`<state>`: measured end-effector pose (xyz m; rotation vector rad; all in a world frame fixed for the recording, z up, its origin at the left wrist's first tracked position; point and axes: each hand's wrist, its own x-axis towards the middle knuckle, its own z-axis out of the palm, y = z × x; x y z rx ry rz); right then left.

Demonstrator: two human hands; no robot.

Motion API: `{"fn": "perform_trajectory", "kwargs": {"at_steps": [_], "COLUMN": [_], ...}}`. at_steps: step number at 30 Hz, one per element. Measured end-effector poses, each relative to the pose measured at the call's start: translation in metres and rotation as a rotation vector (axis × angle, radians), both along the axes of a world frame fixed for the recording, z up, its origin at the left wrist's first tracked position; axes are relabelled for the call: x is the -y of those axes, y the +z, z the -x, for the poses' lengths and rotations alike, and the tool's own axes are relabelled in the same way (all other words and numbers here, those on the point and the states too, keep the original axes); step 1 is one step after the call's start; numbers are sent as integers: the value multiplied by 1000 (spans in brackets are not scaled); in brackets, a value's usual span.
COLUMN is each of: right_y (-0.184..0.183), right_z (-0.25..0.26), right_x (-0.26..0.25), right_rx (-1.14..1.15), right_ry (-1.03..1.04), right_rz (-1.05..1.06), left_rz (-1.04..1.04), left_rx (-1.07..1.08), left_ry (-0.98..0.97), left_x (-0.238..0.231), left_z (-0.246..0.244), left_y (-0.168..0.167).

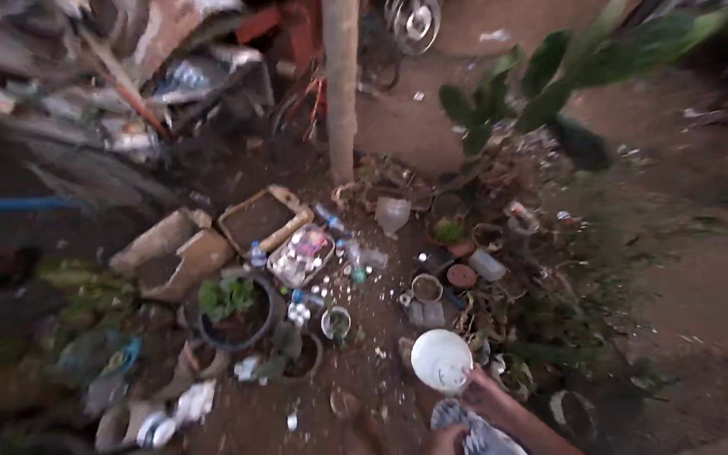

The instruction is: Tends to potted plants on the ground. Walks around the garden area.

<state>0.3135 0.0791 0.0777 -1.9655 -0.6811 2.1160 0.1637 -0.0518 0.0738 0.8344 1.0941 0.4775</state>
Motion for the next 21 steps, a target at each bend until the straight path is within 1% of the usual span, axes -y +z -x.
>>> {"fn": "perform_trajectory", "kwargs": {"at_steps": [2, 5, 8, 12, 15, 17, 19, 21], "right_y": [-1, -2, -16, -27, -36, -35, -32, -25], "right_z": [-14, -28, -41, -32, -22, -16, -7, 7], "right_x": [-7, -24, -40, -61, -71, -73, -72, -71], "right_rx": [58, 117, 131, 145, 118, 94, 31, -56], "right_ry": [27, 34, 82, 126, 156, 154, 169, 207], "right_rz": [39, 101, 107, 84, 79, 64, 62, 69], "left_rz": [-2, -68, -96, -67, 9, 59, 2, -134], "left_rx": [26, 24, 21, 12, -33, -129, -192, -146], "left_ry": [-43, -73, -74, -71, 51, 60, 69, 95], "left_x": [-16, -40, -54, -71, -65, -63, -56, -49], "left_z": [-12, -29, -48, -58, -58, -55, -55, -57], "left_y": [3, 13, 14, 12, 2, 4, 9, 15]}}
